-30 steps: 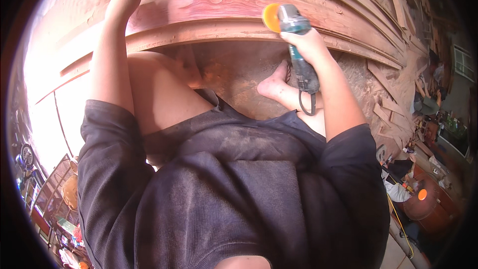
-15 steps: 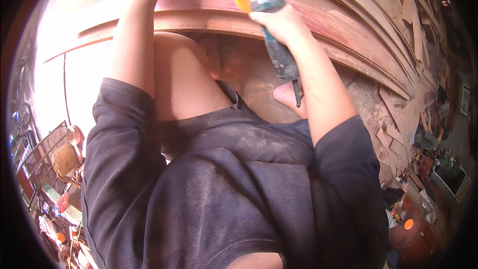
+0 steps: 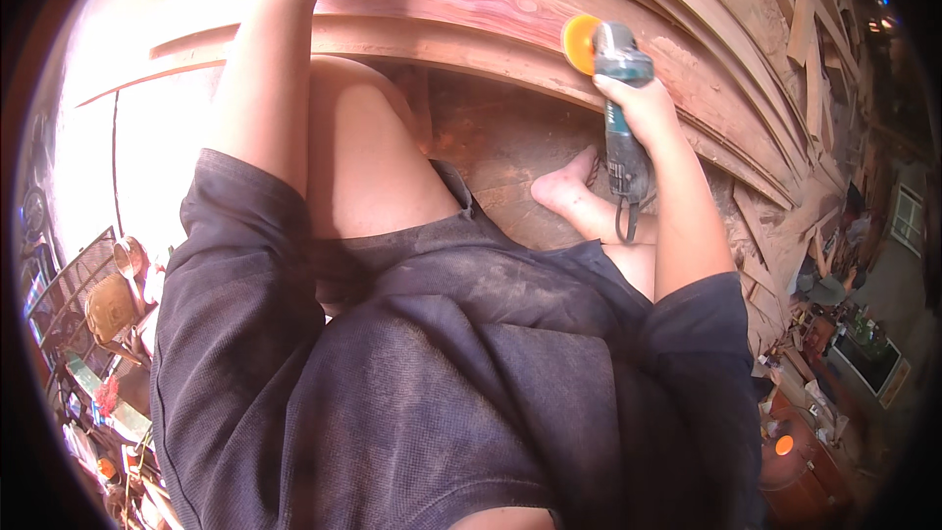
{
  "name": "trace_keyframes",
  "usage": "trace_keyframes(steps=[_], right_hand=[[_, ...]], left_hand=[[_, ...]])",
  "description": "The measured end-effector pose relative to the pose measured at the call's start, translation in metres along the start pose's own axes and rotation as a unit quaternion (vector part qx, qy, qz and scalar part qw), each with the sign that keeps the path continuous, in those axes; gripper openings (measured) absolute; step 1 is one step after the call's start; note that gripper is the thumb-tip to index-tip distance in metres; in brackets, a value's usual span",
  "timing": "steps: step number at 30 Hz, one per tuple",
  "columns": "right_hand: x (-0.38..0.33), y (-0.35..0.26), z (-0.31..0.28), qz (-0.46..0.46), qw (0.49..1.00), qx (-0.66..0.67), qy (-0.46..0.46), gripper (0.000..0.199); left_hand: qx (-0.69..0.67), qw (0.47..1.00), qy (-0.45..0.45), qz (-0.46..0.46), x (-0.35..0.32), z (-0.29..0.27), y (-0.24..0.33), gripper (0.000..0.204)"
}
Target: The person uses an angle grinder with a sanding disc to sand the surface of a long wooden plank. They sit on the floor and move the tool back and forth along the plank, occasionally adjusting their position and the plank's orientation.
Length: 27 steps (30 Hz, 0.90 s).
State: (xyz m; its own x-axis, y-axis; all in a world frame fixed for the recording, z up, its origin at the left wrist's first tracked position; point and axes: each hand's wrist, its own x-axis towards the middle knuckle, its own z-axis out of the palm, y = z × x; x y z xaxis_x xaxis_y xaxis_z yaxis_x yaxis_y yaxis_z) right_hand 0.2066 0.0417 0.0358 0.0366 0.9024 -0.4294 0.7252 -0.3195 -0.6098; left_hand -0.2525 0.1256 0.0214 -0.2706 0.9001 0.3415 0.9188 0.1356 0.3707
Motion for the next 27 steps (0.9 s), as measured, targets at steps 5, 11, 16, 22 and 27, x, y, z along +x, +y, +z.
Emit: trace_keyframes(steps=[5,11,16,22,27], right_hand=[[0.001,0.014,-0.003,0.064,0.994,0.073,0.043,0.053],[0.012,-0.098,0.067,-0.033,0.998,-0.032,-0.048,0.057],[-0.015,-0.157,0.095,-0.023,0.983,-0.154,-0.094,0.070],[-0.009,-0.038,0.025,0.012,0.996,-0.068,-0.052,0.067],[-0.027,0.061,-0.052,0.100,0.994,0.022,0.042,0.055]], left_hand=[[0.069,0.997,-0.019,0.035,0.000,-0.004,0.001,0.063],[0.031,0.999,-0.041,-0.001,0.000,-0.008,0.014,0.065],[-0.007,0.984,-0.168,-0.054,0.036,0.064,-0.091,0.086],[0.009,0.980,-0.186,-0.064,0.026,0.050,-0.054,0.092],[0.024,0.974,-0.218,-0.052,0.028,0.051,-0.047,0.091]])
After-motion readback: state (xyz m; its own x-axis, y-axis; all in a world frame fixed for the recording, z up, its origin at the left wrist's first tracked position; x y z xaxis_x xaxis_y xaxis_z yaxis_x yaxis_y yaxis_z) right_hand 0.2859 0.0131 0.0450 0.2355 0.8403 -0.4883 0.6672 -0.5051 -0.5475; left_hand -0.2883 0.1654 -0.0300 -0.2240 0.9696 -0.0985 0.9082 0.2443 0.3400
